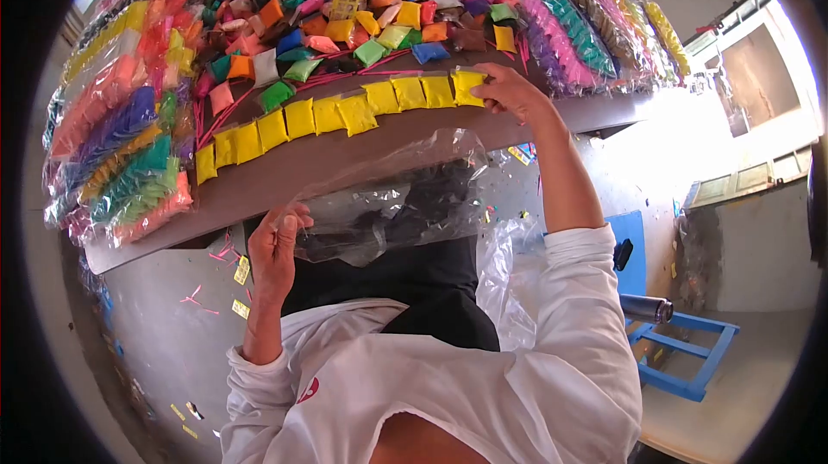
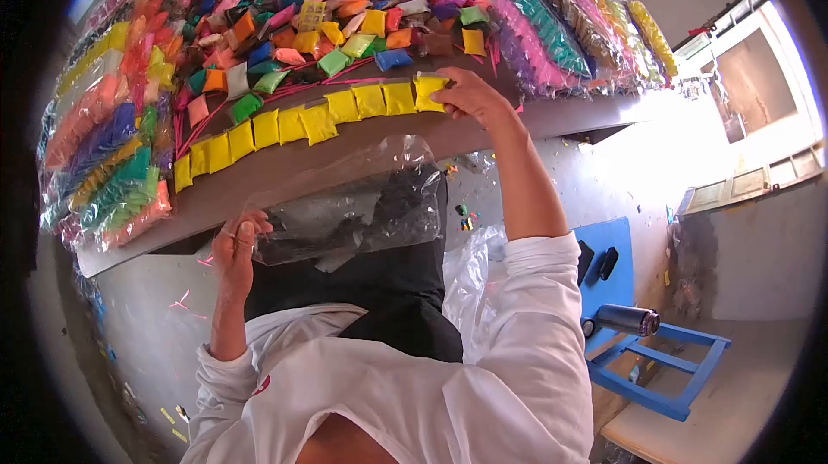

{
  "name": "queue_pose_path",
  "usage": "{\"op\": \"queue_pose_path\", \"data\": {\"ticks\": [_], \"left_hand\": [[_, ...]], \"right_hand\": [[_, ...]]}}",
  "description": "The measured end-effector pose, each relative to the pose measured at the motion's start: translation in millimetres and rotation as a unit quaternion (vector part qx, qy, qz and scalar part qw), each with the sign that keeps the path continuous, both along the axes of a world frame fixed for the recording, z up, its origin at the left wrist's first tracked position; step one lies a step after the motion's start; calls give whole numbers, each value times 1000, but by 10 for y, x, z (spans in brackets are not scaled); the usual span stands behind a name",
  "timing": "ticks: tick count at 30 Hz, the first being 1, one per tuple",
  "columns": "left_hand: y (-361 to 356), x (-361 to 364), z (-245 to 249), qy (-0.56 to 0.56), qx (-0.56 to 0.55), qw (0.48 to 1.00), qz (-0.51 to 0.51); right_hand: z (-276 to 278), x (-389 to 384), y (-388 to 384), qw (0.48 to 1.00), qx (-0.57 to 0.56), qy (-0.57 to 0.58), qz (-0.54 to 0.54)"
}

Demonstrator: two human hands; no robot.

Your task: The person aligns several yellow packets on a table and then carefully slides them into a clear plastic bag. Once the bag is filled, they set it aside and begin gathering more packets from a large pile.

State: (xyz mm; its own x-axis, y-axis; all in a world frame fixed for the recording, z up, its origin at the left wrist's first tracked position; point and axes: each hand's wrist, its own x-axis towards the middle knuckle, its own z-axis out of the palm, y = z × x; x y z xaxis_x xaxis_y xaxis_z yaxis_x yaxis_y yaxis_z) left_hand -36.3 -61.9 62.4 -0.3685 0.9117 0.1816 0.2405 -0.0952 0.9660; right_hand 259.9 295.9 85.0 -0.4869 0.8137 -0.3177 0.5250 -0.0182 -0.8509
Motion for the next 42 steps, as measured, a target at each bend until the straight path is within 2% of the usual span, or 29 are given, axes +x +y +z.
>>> {"op": "queue_pose_path", "data": {"ticks": [3,6,9,12,15,18,21,24,26,28,31,34,38,42], "left_hand": [[-108,-109,-96,6,1,1000,4],[-196,-123,-103,-19,-18,999,34],[-258,-142,-94,2,-20,999,38],[-278,-162,-97,20,-19,999,42],[-253,-133,-83,7,-10,999,51],[-233,-162,-74,19,-8,998,59],[-189,-191,-61,5,-2,996,89],[-99,-240,-90,-25,0,995,101],[-44,-238,-58,-34,5,994,107],[37,-209,-19,-34,14,993,108],[153,-204,12,-25,33,995,93],[257,-175,-103,-52,45,995,73],[339,-55,-182,-50,81,993,64],[368,-44,-261,-65,79,990,95]], "right_hand": [[99,-100,33,993,44,-110,14],[16,-103,121,984,101,-140,35],[-96,-92,225,961,219,-150,80],[-200,-72,375,953,253,-107,130],[-197,-83,388,958,233,-92,141],[-106,-103,350,972,151,-131,127],[11,-99,198,970,116,-194,90],[-107,98,100,954,260,-144,45],[-87,154,-28,933,335,-88,-94],[314,115,-351,930,323,-29,-175],[862,-176,-1118,917,300,150,-217],[956,-556,-1695,892,350,245,-148],[862,-1077,-2216,885,443,139,-37],[485,-1322,-2369,917,381,118,11]]}}
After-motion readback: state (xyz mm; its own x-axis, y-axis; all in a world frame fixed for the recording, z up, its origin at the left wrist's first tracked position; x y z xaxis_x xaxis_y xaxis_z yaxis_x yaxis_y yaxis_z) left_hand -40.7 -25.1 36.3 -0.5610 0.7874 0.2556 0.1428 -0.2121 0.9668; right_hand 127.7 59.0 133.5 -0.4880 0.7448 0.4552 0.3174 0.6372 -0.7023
